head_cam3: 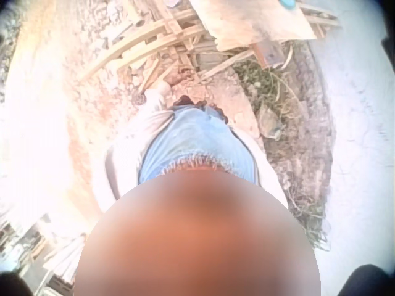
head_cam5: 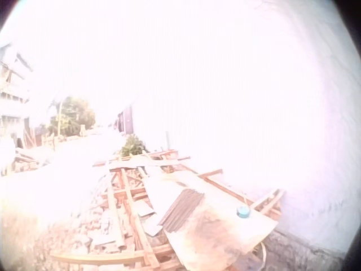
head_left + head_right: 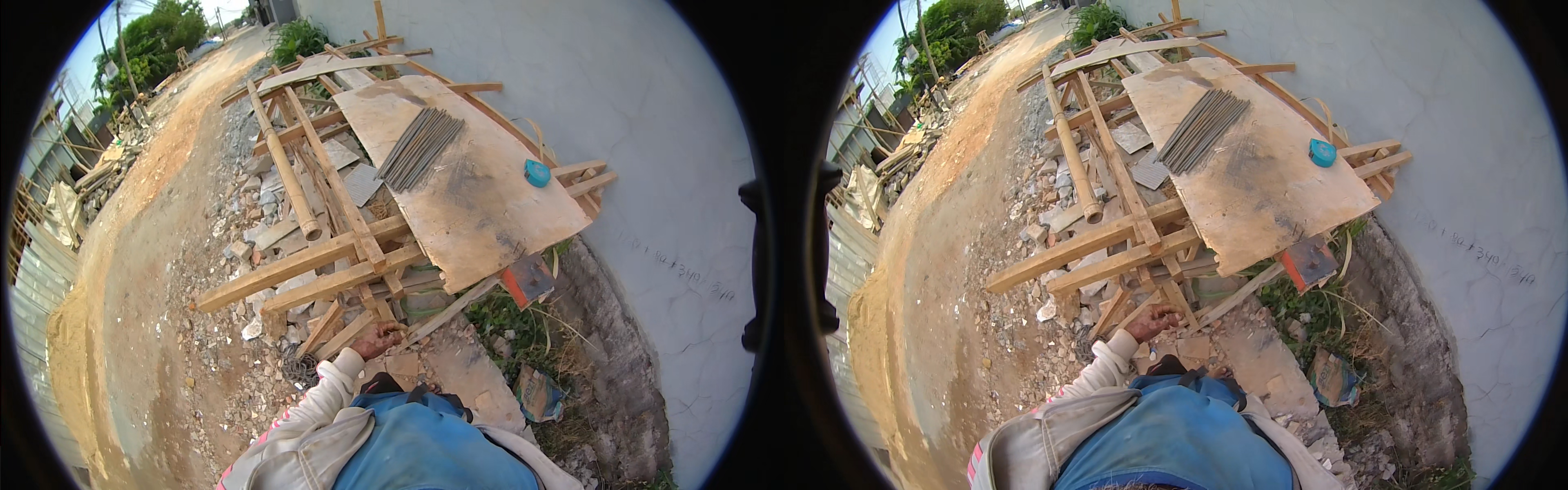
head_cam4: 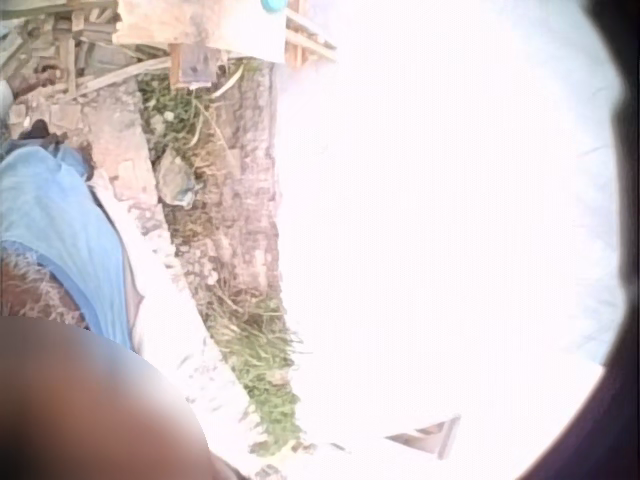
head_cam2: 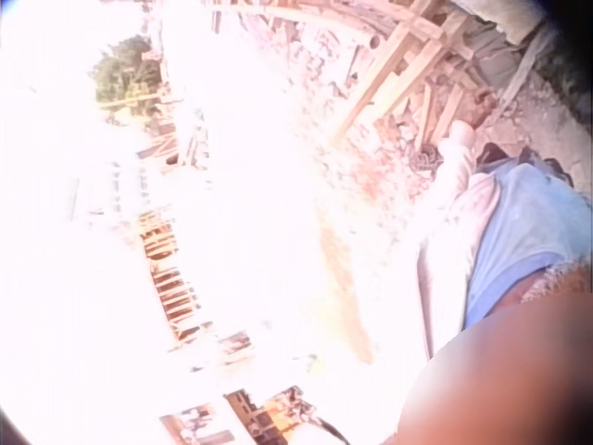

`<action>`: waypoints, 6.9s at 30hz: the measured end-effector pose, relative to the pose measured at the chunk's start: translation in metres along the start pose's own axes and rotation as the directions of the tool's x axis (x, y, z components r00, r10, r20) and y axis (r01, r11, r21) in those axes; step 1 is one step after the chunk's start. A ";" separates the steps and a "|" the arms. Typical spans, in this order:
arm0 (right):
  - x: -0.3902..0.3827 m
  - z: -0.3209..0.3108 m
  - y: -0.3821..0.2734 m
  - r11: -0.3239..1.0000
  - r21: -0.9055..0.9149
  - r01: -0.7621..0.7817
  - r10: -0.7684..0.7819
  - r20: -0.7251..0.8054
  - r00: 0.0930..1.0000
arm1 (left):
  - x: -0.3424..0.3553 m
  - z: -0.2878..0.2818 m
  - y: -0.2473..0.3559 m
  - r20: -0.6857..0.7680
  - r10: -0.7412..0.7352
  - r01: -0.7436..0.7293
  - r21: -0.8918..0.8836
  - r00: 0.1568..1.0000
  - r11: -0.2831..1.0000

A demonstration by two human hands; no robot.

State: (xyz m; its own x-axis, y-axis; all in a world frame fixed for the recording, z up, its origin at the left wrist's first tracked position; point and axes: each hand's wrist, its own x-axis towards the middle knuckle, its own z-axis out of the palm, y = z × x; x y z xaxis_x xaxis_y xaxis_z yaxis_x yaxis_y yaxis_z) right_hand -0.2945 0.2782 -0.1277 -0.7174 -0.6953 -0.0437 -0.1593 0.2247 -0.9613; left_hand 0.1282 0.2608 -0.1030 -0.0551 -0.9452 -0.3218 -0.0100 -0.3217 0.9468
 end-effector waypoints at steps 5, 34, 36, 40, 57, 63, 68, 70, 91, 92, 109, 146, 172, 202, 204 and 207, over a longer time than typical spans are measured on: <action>0.020 -0.021 0.003 1.000 -0.013 -0.010 0.009 -0.067 0.998 | 0.016 0.002 0.104 -0.078 0.122 -0.129 -0.092 0.989 0.987; 0.028 -0.018 -0.027 0.993 -0.119 -0.011 -0.039 -0.412 0.910 | 0.273 -0.122 0.254 -0.050 0.483 0.030 0.998 0.874 0.050; 0.029 -0.005 -0.027 0.993 -0.120 -0.008 -0.041 -0.403 0.914 | 0.270 -0.120 0.257 -0.062 0.462 0.046 0.998 0.885 0.046; 0.035 0.017 -0.030 0.992 -0.128 -0.011 -0.037 -0.369 0.929 | 0.251 -0.109 0.266 -0.090 0.385 0.082 0.996 0.918 0.038; 0.072 -0.017 -0.026 0.983 -0.033 0.182 -0.179 -0.425 0.887 | 0.138 -0.063 0.208 -0.021 0.024 -0.022 0.112 0.999 0.994; 0.119 -0.028 -0.108 0.957 -0.075 0.281 -0.290 -0.293 0.911 | 0.083 -0.025 0.184 0.095 0.277 -0.237 -0.305 0.956 0.922; 0.125 -0.009 -0.162 0.893 0.438 0.099 -0.126 0.033 0.991 | 0.049 0.014 0.185 0.107 0.434 -0.390 -0.289 0.894 0.874; 0.114 0.000 -0.159 0.900 0.433 0.041 -0.123 0.163 0.979 | 0.047 0.029 0.187 0.080 0.452 -0.417 -0.272 0.888 0.867; 0.036 0.004 -0.148 0.964 0.259 0.055 -0.200 0.575 0.793 | 0.108 0.230 0.146 0.466 0.276 -0.130 -0.322 0.841 0.938; 0.036 0.003 -0.145 0.960 0.274 0.047 -0.204 0.581 0.788 | 0.110 0.231 0.144 0.489 0.286 -0.150 -0.299 0.824 0.943; 0.078 -0.018 -0.133 0.977 -0.113 0.183 -0.083 0.585 0.807 | 0.128 0.254 0.124 0.550 0.091 -0.029 -0.121 0.830 0.992; 0.095 0.032 -0.180 0.831 -0.335 0.444 -0.187 0.583 0.791 | 0.274 0.119 0.180 0.141 0.744 -0.474 0.843 0.653 0.256; 0.084 0.032 -0.192 0.868 -0.180 0.463 -0.295 0.561 0.773 | 0.264 0.123 0.184 0.122 0.741 -0.453 0.852 0.660 0.264; 0.079 0.034 -0.186 0.931 -0.365 0.011 0.129 0.357 0.925 | 0.247 0.121 0.196 0.120 0.677 -0.481 0.792 0.726 0.375; 0.078 0.035 -0.186 0.935 -0.355 0.012 0.126 0.362 0.924 | 0.248 0.121 0.197 0.112 0.675 -0.483 0.783 0.730 0.393; 0.078 0.036 -0.184 0.929 -0.370 0.027 0.112 0.349 0.930 | 0.249 0.120 0.196 0.117 0.670 -0.479 0.788 0.733 0.387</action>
State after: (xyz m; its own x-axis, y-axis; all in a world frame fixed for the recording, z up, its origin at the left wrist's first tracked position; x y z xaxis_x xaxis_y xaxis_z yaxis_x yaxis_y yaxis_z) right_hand -0.2965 0.1583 0.0366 -0.4488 -0.8599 -0.2432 -0.4183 0.4426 -0.7932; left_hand -0.0074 -0.0310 0.0039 -0.1636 -0.9022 0.3991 -0.7643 0.3717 0.5269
